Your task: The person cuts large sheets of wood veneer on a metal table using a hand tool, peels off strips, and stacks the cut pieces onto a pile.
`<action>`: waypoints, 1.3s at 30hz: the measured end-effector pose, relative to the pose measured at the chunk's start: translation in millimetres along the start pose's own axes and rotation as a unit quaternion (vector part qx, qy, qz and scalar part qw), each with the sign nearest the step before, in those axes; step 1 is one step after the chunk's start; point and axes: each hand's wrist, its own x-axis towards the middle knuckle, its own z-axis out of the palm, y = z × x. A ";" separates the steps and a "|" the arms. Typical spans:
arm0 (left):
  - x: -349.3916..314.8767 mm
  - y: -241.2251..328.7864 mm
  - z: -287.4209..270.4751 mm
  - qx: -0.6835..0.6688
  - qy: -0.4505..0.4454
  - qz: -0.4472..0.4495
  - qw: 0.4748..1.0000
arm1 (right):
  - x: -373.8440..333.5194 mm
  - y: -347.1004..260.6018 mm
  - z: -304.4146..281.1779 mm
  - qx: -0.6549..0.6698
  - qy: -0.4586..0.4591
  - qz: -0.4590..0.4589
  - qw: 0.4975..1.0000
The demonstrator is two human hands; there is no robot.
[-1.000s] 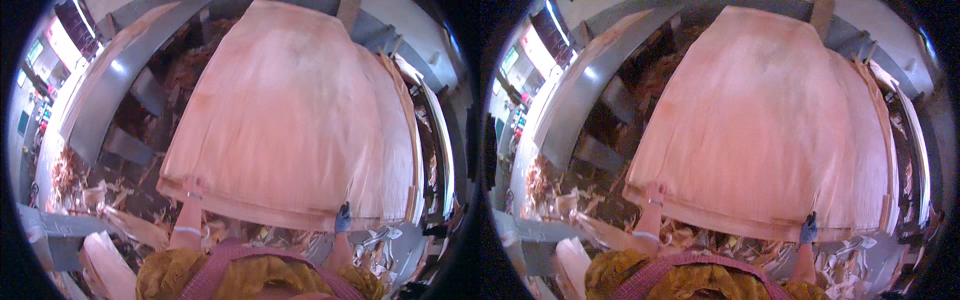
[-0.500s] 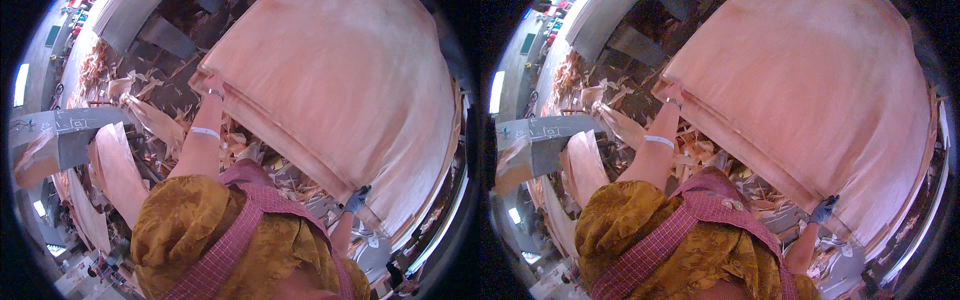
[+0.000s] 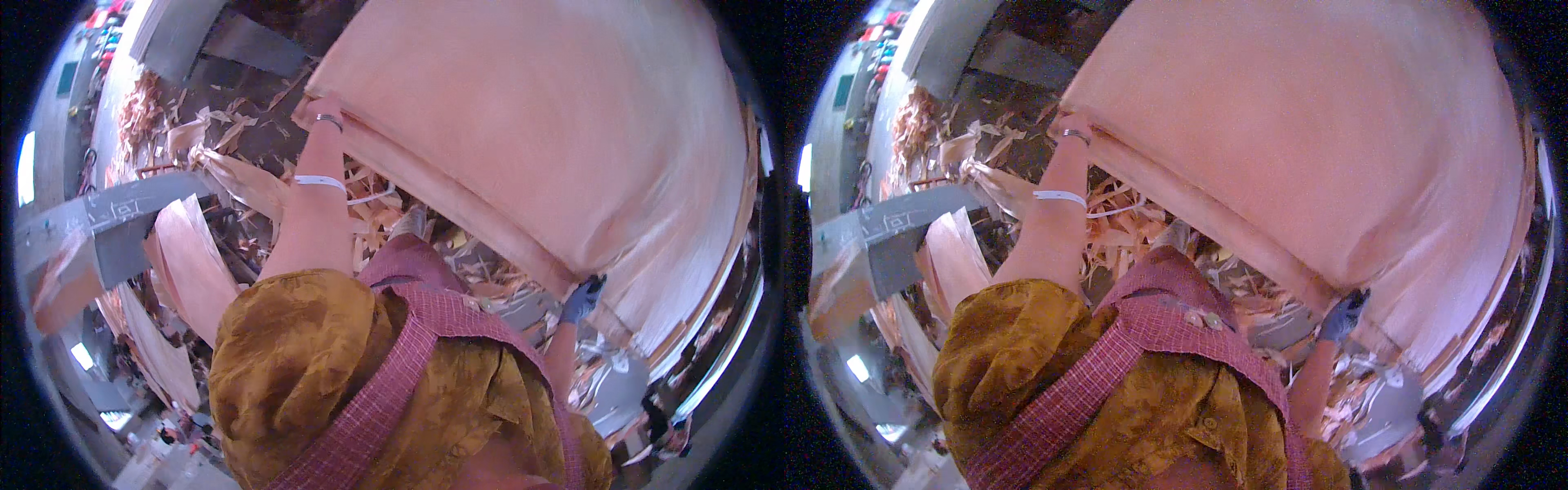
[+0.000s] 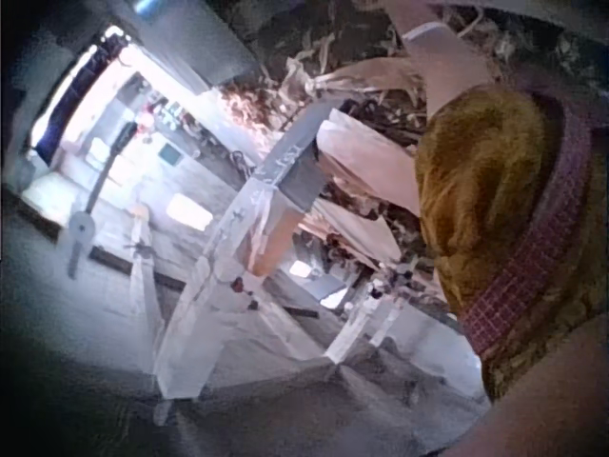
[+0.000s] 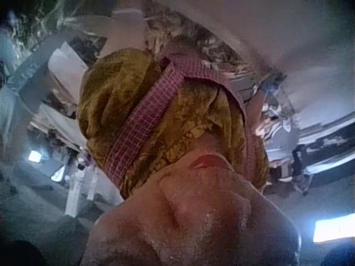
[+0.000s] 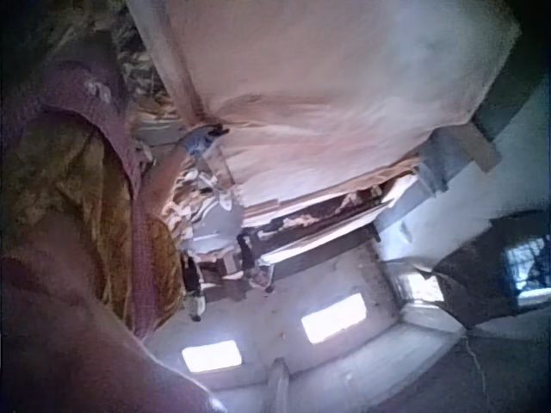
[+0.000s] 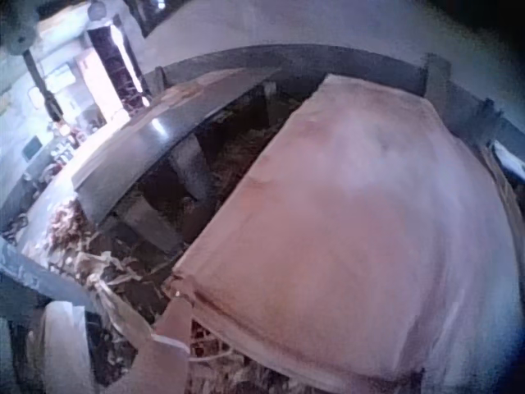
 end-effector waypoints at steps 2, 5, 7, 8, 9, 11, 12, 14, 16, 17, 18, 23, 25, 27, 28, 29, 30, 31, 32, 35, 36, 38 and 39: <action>13.2 -17.5 -6.8 -0.057 -0.029 -0.036 0.997 | 6.4 -14.9 1.0 0.036 -0.001 0.023 0.999; 46.1 -14.0 -25.4 -0.062 -0.105 -0.031 0.992 | 10.8 -12.2 6.1 0.223 0.032 0.149 0.963; 34.5 -7.2 -8.3 -0.069 -0.105 -0.035 0.991 | 6.3 -14.5 12.5 0.262 0.059 0.119 0.956; 10.3 0.6 -2.0 -0.089 -0.082 -0.052 0.991 | 5.4 -14.8 13.1 0.270 0.076 0.099 0.955; -14.1 11.1 -5.7 -0.111 -0.055 -0.066 0.990 | 5.0 -12.2 13.2 0.242 0.086 0.082 0.963; -28.4 12.6 -24.4 -0.052 -0.076 -0.045 0.995 | 8.6 -8.9 14.4 0.196 0.095 0.040 0.975; -18.5 10.9 -30.5 -0.064 -0.079 -0.045 0.994 | 11.2 -12.5 14.9 0.206 0.090 0.055 0.973; 17.6 -3.1 -36.6 -0.126 -0.084 -0.052 0.987 | 15.7 -21.9 16.9 0.233 0.080 0.086 0.965; 2.5 6.2 -11.9 -0.101 -0.101 -0.093 0.985 | 8.1 -15.6 13.1 0.197 0.087 0.111 0.970; -2.9 9.3 -9.7 -0.031 -0.129 -0.022 0.991 | 4.4 -14.8 10.9 0.155 0.108 0.088 0.978; 7.1 5.7 -16.4 0.035 -0.145 0.051 0.988 | 5.9 -20.5 9.7 0.119 0.126 0.060 0.983; 40.3 -8.9 -17.0 0.034 -0.199 0.075 0.977 | -5.1 -48.6 -7.3 0.127 0.085 0.083 0.985; 21.3 1.6 -12.5 0.173 -0.137 0.171 0.960 | -9.5 -64.5 -18.9 0.138 0.104 0.098 0.980; -7.2 -0.6 -22.9 0.315 -0.007 0.231 0.921 | -11.4 -81.6 -32.2 0.223 0.117 0.132 0.959; -32.3 6.3 -14.5 0.361 0.055 0.272 0.890 | -24.1 -85.1 -43.9 0.279 0.137 0.163 0.936; -59.1 9.1 -11.2 0.369 0.113 0.331 0.861 | -38.7 -89.0 -64.7 0.171 0.101 0.203 0.959; -96.0 3.0 -13.3 0.341 0.155 0.401 0.836 | -50.2 -97.1 -81.1 0.066 0.059 0.234 0.968; -163.0 24.4 -10.2 0.237 0.029 0.478 0.845 | -70.9 -63.3 -83.5 0.061 0.046 0.243 0.967; -223.2 36.9 -3.6 0.145 -0.059 0.572 0.805 | -91.8 -35.6 -78.4 0.024 0.055 0.250 0.966; -339.4 31.1 19.6 0.243 -0.249 0.654 0.672 | -78.9 -14.9 -80.5 0.065 0.088 0.254 0.961; -374.7 43.8 15.8 0.253 -0.281 0.687 0.620 | -67.6 -20.8 -84.3 0.118 0.119 0.234 0.958; -421.9 62.1 15.9 0.308 -0.277 0.691 0.592 | -49.2 23.5 -71.9 0.151 0.193 0.212 0.946; -437.3 71.9 11.7 0.343 -0.292 0.673 0.587 | -45.4 23.9 -77.2 0.174 0.169 0.225 0.944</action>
